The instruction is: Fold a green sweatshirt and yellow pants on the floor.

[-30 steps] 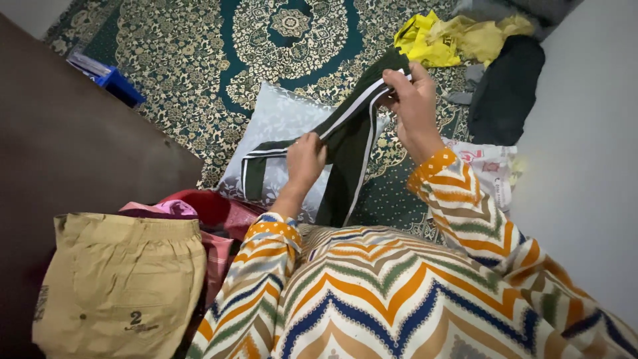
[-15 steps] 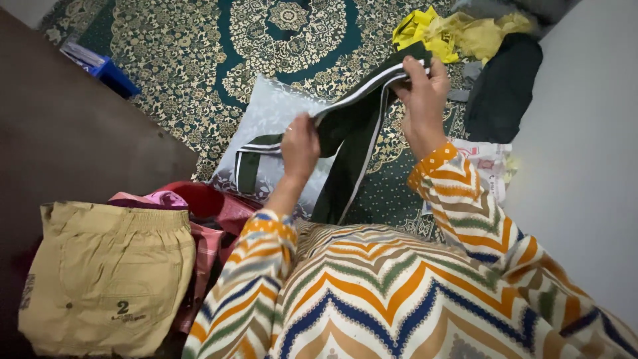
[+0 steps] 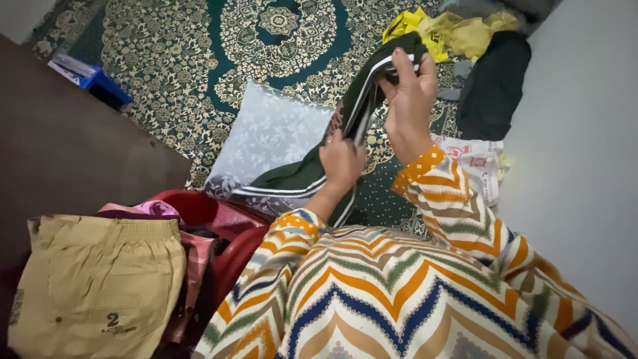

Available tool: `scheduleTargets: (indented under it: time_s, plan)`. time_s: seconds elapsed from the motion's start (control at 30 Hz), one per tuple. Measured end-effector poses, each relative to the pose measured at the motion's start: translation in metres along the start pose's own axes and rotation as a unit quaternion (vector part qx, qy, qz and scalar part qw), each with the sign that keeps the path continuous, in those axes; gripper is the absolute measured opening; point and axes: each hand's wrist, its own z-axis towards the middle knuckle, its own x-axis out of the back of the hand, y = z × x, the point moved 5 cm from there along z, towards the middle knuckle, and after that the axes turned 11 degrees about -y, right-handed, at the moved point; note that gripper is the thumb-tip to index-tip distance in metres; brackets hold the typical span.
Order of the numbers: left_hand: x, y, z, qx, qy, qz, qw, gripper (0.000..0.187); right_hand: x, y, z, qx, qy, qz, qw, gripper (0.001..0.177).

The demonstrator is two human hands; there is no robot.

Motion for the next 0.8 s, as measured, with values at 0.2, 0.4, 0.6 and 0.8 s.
scheduleTargets:
  time_s: [0.2,0.4,0.6,0.8]
  plan:
    - [0.001,-0.039,-0.008,-0.101,0.06,0.026,0.993,0.023,0.056,-0.008,0.012,-0.008,0.054,-0.009,0.998,0.02]
    - [0.011,-0.063,-0.014,-0.1,0.033,-0.056,0.993,0.01,0.096,-0.004,0.013,-0.009,0.087,0.032,0.996,0.03]
    - [0.062,-0.069,-0.012,-0.029,0.068,-0.165,0.984,0.01,0.196,0.01,0.033,0.066,0.17,0.035,0.983,0.049]
    - [0.103,-0.077,0.012,-0.019,-0.033,-0.326,0.945,0.013,0.132,0.0,0.006,0.144,-0.04,-0.512,0.846,0.028]
